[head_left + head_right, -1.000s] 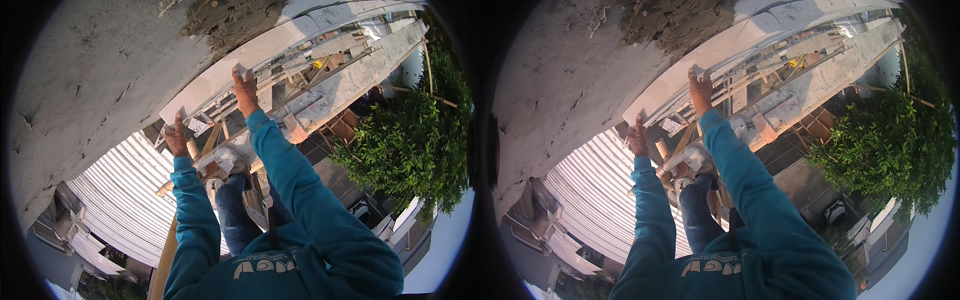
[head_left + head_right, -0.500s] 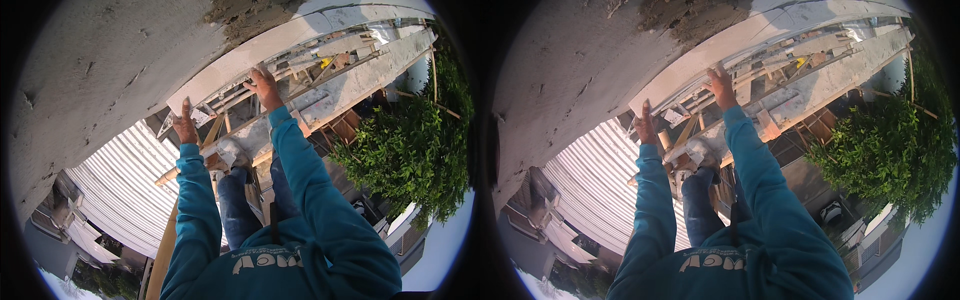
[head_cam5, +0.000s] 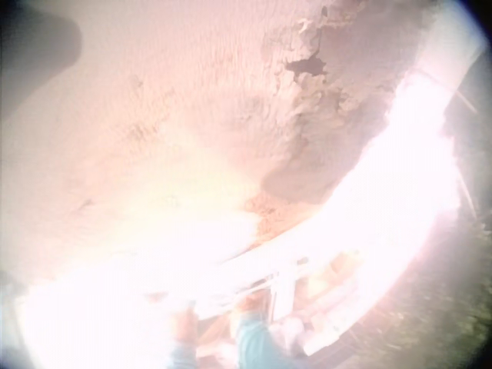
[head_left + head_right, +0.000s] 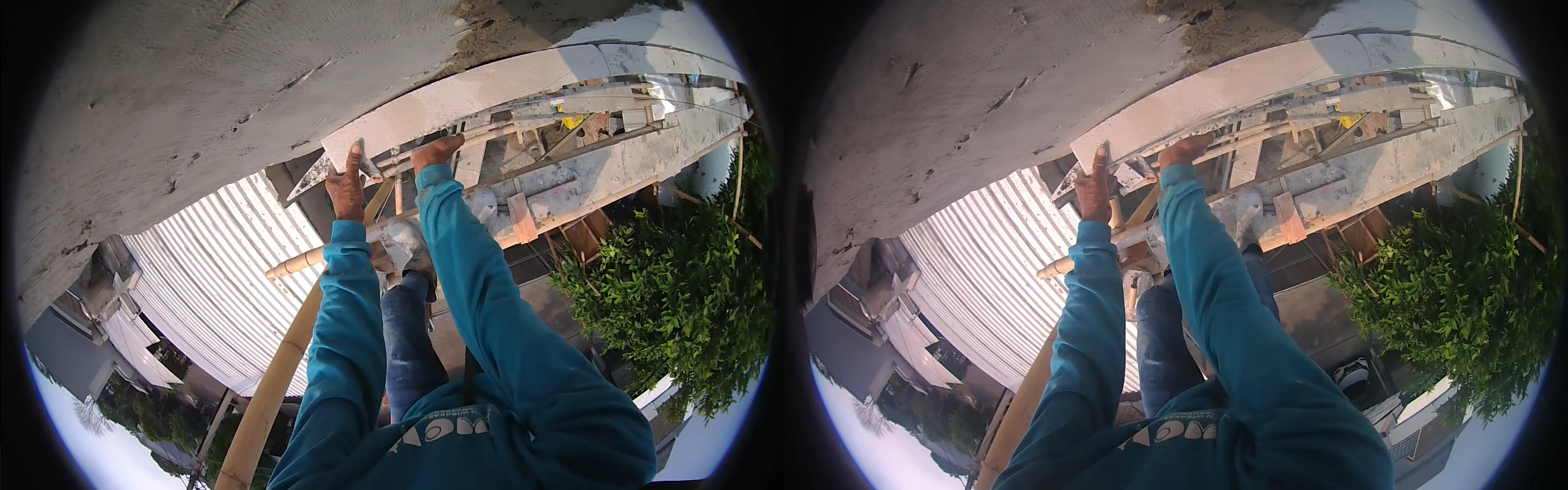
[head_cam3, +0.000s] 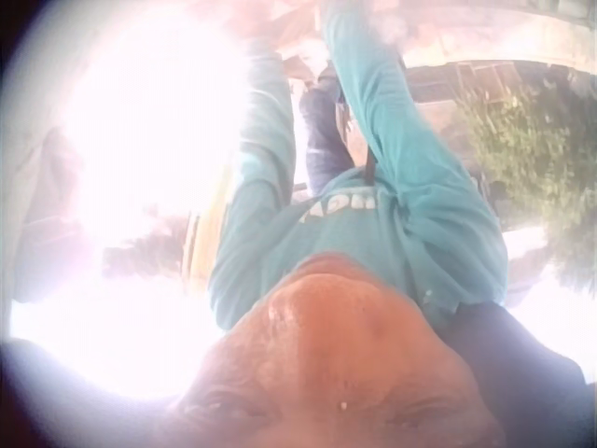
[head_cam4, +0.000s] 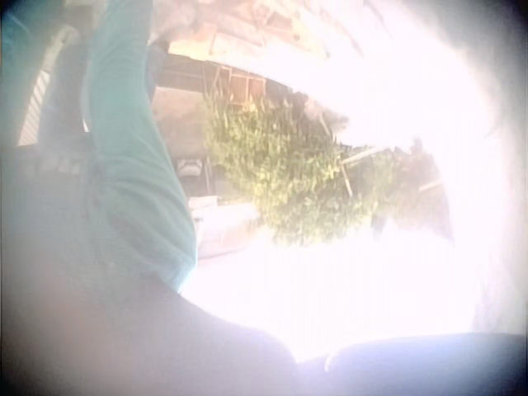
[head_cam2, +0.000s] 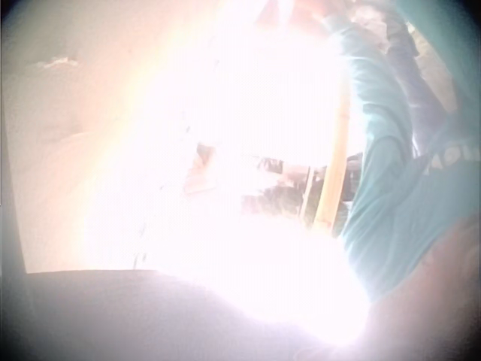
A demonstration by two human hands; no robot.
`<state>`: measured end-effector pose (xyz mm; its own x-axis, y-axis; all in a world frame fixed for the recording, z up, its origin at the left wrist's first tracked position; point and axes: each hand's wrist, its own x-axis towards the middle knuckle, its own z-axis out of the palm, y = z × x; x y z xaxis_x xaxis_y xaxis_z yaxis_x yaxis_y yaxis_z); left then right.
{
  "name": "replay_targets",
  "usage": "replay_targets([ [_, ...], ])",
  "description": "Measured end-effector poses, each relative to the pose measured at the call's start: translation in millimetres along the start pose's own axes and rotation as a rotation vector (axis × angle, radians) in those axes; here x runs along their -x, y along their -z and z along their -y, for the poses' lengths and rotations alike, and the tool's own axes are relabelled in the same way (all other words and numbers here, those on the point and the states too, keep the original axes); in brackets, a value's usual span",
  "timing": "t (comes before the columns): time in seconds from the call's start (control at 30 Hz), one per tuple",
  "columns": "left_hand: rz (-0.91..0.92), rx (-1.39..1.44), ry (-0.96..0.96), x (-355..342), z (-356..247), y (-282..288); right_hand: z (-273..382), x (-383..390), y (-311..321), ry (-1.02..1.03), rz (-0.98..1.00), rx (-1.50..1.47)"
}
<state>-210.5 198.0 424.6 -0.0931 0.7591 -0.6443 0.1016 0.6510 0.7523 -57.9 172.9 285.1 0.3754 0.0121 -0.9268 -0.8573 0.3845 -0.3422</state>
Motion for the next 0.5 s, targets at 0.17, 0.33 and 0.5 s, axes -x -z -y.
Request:
replay_targets([
  [0.17,0.035,0.014,-0.034,-2.7,3.5,1.2,-1.2,18.3,-39.0,0.143,0.495,-0.202],
  [0.33,0.105,0.094,0.003,-6.2,9.4,7.1,12.8,52.2,3.4,0.015,0.192,0.174],
  [0.5,0.175,-0.008,0.071,-17.8,10.8,11.5,37.4,57.6,122.3,-0.02,0.257,0.614],
])
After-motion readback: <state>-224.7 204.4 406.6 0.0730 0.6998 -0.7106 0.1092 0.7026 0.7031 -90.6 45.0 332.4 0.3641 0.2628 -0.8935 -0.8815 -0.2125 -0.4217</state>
